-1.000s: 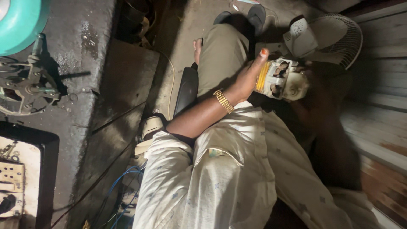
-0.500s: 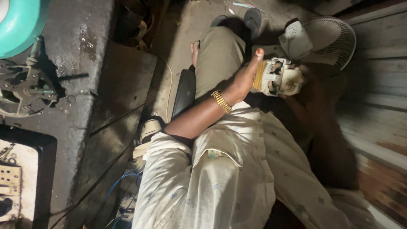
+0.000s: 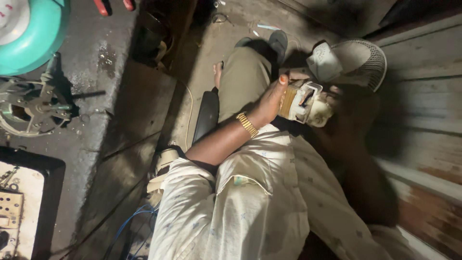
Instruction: The person sits on the floor and cleans a small metal component with a cloth. They then pick up a white plastic housing and insert the metal component into it. The person uses a screwdriver to tighten screws on the housing, securing the internal parts.
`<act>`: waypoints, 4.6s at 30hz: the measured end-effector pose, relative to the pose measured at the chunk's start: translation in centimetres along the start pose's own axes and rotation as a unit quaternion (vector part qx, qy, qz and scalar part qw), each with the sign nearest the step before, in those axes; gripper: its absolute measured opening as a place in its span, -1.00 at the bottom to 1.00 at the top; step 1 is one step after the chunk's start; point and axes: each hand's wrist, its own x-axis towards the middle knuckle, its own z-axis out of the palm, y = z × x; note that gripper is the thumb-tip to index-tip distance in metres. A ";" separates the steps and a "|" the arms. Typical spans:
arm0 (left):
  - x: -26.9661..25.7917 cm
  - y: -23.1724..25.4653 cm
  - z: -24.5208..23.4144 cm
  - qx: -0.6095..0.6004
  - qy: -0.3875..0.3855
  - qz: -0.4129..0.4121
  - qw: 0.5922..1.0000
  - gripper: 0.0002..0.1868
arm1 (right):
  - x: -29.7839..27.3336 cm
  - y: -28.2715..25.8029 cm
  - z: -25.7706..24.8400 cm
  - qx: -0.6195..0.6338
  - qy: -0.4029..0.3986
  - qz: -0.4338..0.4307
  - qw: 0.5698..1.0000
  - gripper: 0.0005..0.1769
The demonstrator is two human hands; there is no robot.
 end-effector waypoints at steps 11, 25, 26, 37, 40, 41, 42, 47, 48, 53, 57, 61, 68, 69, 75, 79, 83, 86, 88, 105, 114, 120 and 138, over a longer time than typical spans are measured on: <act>0.0 0.5 -0.1 0.004 -0.047 -0.004 0.999 -0.17 | -2.2 1.2 1.6 0.083 -0.040 0.010 0.996 -0.28; 0.6 -0.5 -0.8 -0.035 -0.021 -0.061 0.997 -0.19 | -1.8 1.0 2.6 0.108 -0.032 0.018 0.993 -0.24; 0.6 -0.5 -0.8 -0.032 -0.019 -0.062 0.997 -0.19 | -1.8 0.9 2.5 0.096 -0.034 0.021 0.995 -0.23; 1.0 -2.9 -1.6 -0.239 -0.012 -0.153 0.959 -0.03 | -0.8 1.8 1.5 0.101 -0.061 -0.020 0.993 -0.01; 0.5 -2.5 -1.6 -0.259 -0.080 -0.115 0.956 -0.04 | 0.1 1.4 1.0 0.121 -0.093 0.042 0.987 -0.03; 0.5 -2.3 -1.6 -0.246 -0.066 -0.123 0.959 -0.06 | 0.6 1.7 1.2 0.134 -0.097 0.040 0.985 -0.01; 0.6 -2.0 -1.6 -0.233 -0.052 -0.131 0.962 -0.07 | 1.2 2.0 1.4 0.147 -0.101 0.038 0.983 0.00; 0.4 -1.5 -1.1 -0.229 -0.055 -0.144 0.961 -0.13 | 2.6 2.7 0.0 0.180 -0.155 0.085 0.968 -0.04; 0.4 -1.5 -1.2 -0.226 -0.065 -0.135 0.963 -0.12 | 3.3 2.8 -0.1 0.173 -0.157 0.078 0.969 -0.04; 0.8 -0.8 -0.8 -0.225 0.001 -0.164 0.960 -0.12 | 5.2 2.2 -1.3 0.126 -0.176 0.077 0.973 -0.03; 0.7 0.0 -0.5 -0.166 0.042 -0.186 0.967 -0.07 | 5.4 2.5 -0.8 0.152 -0.198 0.117 0.961 -0.03; 0.8 -0.7 -0.5 -0.153 0.056 -0.175 0.971 -0.07 | 5.0 3.9 1.0 0.266 -0.160 0.103 0.945 -0.08; 1.0 -1.1 -0.4 -0.141 0.078 -0.163 0.973 -0.09 | 4.7 4.4 1.4 0.322 -0.169 0.159 0.918 -0.09; 1.0 -0.9 -0.4 -0.137 0.077 -0.159 0.975 -0.09 | 4.7 4.3 1.3 0.315 -0.171 0.160 0.920 -0.08; 1.0 0.0 0.1 -0.122 0.089 -0.166 0.975 -0.13 | 4.9 4.5 1.3 0.315 -0.177 0.153 0.920 -0.09; 1.1 0.3 0.2 -0.127 0.083 -0.170 0.974 -0.15 | 4.8 4.7 1.4 0.284 -0.183 0.158 0.928 -0.09; 1.0 0.7 0.3 -0.090 0.110 -0.197 0.970 -0.18 | 4.9 5.1 1.4 0.247 -0.190 0.125 0.942 -0.08; 1.1 0.9 0.4 -0.080 0.118 -0.196 0.970 -0.19 | 4.8 5.3 1.4 0.235 -0.195 0.115 0.945 -0.07; 1.2 1.0 0.5 -0.091 0.114 -0.192 0.971 -0.20 | 4.7 5.3 1.5 0.250 -0.187 0.114 0.943 -0.07; 1.5 -1.1 -0.5 -0.041 0.147 -0.217 0.964 -0.09 | 2.3 8.2 4.2 0.414 -0.206 0.202 0.864 -0.04; 1.2 -1.1 -0.2 -0.026 0.086 -0.254 0.963 -0.15 | 0.5 10.5 5.0 0.437 -0.210 0.212 0.848 -0.04; 1.0 -1.0 -0.5 -0.048 0.071 -0.257 0.963 -0.19 | 1.7 9.4 3.9 0.433 -0.219 0.235 0.842 -0.05; 1.1 -0.8 -0.6 -0.060 0.085 -0.249 0.963 -0.30 | 4.3 6.8 2.0 0.364 -0.240 0.222 0.872 -0.08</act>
